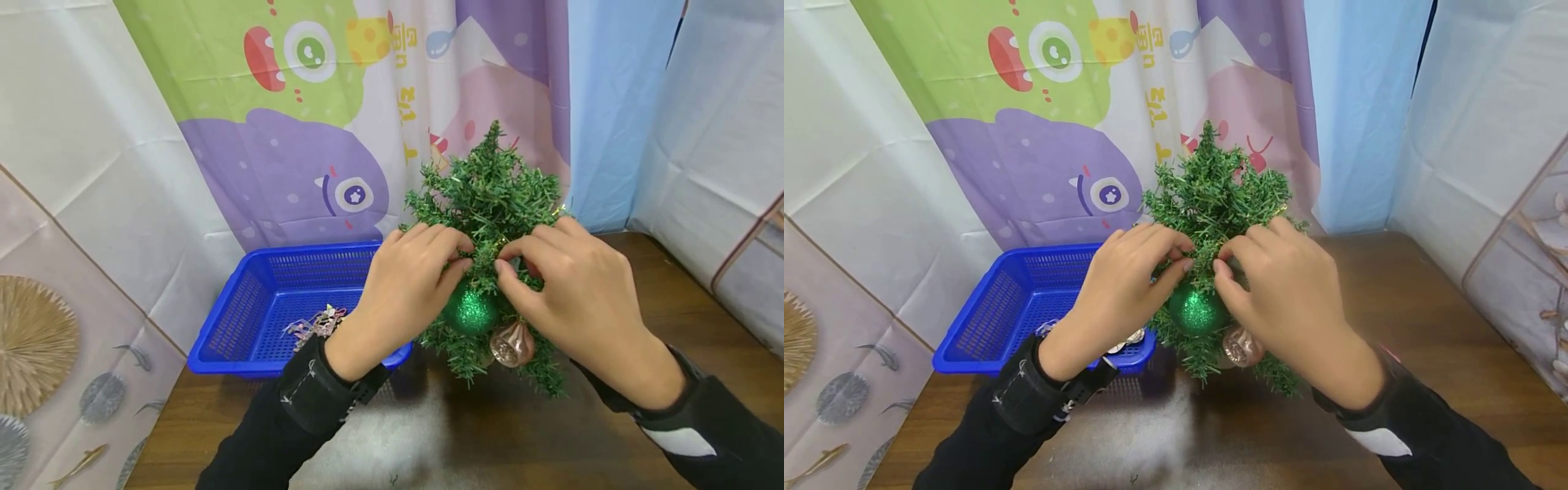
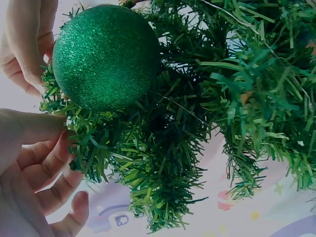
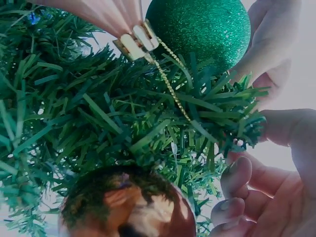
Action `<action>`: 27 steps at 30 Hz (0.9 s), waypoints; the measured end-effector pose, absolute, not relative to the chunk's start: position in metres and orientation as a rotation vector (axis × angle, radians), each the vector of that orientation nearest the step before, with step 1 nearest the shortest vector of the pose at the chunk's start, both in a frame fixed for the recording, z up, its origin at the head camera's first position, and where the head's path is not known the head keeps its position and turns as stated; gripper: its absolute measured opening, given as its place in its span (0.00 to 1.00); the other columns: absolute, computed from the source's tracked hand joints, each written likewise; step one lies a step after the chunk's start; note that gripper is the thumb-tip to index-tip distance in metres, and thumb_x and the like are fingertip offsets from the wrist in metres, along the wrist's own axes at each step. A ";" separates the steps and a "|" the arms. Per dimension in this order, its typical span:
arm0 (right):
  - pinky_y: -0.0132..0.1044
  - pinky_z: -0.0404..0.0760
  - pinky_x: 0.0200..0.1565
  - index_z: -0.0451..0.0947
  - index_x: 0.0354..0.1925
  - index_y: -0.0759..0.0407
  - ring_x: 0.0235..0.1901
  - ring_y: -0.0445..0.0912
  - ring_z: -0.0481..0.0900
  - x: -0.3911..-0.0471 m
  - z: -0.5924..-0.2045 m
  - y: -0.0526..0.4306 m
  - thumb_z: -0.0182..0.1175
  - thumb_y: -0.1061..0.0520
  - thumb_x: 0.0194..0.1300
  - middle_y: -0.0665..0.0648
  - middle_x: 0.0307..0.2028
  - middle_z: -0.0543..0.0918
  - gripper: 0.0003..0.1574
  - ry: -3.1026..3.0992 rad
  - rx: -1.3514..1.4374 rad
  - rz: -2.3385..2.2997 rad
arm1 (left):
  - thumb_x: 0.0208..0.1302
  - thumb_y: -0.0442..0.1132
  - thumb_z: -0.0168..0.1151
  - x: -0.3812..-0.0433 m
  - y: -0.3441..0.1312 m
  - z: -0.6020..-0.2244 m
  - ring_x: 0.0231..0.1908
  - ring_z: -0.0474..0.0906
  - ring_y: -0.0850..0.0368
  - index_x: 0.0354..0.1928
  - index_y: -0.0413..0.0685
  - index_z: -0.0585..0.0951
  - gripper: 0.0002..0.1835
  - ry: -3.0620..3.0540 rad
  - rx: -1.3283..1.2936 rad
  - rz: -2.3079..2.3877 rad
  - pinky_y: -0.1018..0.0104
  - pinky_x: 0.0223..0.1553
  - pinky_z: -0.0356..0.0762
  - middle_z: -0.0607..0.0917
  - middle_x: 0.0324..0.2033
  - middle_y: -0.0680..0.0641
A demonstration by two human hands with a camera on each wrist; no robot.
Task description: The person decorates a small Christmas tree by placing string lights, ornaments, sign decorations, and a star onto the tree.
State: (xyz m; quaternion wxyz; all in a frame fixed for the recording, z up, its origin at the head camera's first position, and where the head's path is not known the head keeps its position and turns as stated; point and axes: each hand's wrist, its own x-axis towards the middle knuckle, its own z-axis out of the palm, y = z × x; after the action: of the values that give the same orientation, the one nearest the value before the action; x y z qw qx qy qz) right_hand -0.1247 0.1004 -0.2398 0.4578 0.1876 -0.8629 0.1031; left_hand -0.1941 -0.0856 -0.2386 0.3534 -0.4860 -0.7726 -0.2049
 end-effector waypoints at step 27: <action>0.35 0.62 0.24 0.80 0.22 0.57 0.21 0.44 0.64 -0.096 -0.277 0.098 0.49 0.49 0.67 0.48 0.19 0.73 0.23 -1.976 0.550 0.363 | 0.60 0.34 0.65 -0.164 -0.108 -0.275 0.33 0.73 0.58 0.32 0.50 0.82 0.03 -1.946 -1.248 -0.607 0.66 0.30 0.63 0.81 0.29 0.55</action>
State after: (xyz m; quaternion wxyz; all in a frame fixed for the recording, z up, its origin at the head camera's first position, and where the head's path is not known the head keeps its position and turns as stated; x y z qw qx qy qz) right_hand -0.0962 0.0982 -0.2775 0.5050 0.2280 -0.8187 0.1505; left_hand -0.1637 -0.1080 -0.2749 0.3670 -0.4858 -0.7573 -0.2361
